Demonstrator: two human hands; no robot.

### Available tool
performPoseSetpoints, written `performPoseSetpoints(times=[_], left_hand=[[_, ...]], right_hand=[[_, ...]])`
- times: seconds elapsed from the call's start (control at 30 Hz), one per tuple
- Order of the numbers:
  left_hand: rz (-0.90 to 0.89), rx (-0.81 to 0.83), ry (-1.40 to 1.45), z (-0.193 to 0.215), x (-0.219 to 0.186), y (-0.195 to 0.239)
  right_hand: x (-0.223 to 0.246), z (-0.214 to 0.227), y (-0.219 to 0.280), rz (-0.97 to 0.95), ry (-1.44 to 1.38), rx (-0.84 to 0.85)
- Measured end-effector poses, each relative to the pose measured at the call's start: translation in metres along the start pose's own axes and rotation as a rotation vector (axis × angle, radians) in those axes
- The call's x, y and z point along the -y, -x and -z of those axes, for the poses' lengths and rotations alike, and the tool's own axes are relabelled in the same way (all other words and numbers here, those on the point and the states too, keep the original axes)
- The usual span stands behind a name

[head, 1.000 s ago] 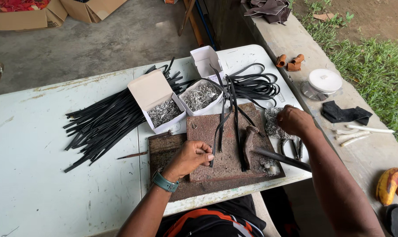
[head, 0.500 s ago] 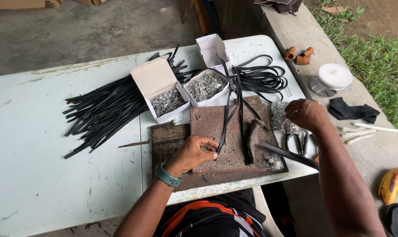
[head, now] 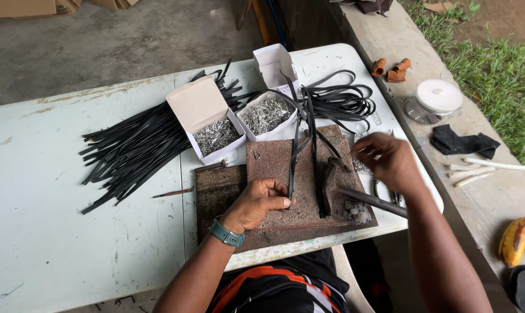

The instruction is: The person assembles cable assemblies by inserting metal eyelets into the ends of black rubber strips, then uses a hammer to secure the eyelets. The person repeats this process for multiple strips, placing finished assemblies on the table.

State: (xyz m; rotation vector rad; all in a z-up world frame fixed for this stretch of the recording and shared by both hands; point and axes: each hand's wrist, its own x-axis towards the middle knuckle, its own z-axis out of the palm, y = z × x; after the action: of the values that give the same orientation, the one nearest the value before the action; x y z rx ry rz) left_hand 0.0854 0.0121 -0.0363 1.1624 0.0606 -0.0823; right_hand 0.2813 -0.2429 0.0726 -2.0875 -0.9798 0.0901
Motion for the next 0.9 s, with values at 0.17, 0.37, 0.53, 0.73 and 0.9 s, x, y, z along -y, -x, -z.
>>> performPoseSetpoints(times=[0.17,0.37,0.53,0.73,0.9], left_hand=[[0.004,-0.024,0.010,-0.009,0.003,-0.011],[0.039,-0.026,-0.072,-0.009,-0.002,-0.005],[-0.062,0.097,-0.098,-0.010,0.001,-0.002],[0.002,0.136,0.102,-0.004,-0.004,0.006],[-0.028,0.115,0.119,-0.007,-0.003,0.002]], right_hand=[[0.054,-0.049,0.033,0.407,-0.070,0.160],[0.080,-0.066,0.032,0.480,0.057,0.277],[0.079,-0.065,0.027,0.347,0.024,0.380],[0.056,-0.039,0.027,0.153,-0.102,-0.084],[0.026,-0.045,0.048,-0.026,-0.201,-0.015]])
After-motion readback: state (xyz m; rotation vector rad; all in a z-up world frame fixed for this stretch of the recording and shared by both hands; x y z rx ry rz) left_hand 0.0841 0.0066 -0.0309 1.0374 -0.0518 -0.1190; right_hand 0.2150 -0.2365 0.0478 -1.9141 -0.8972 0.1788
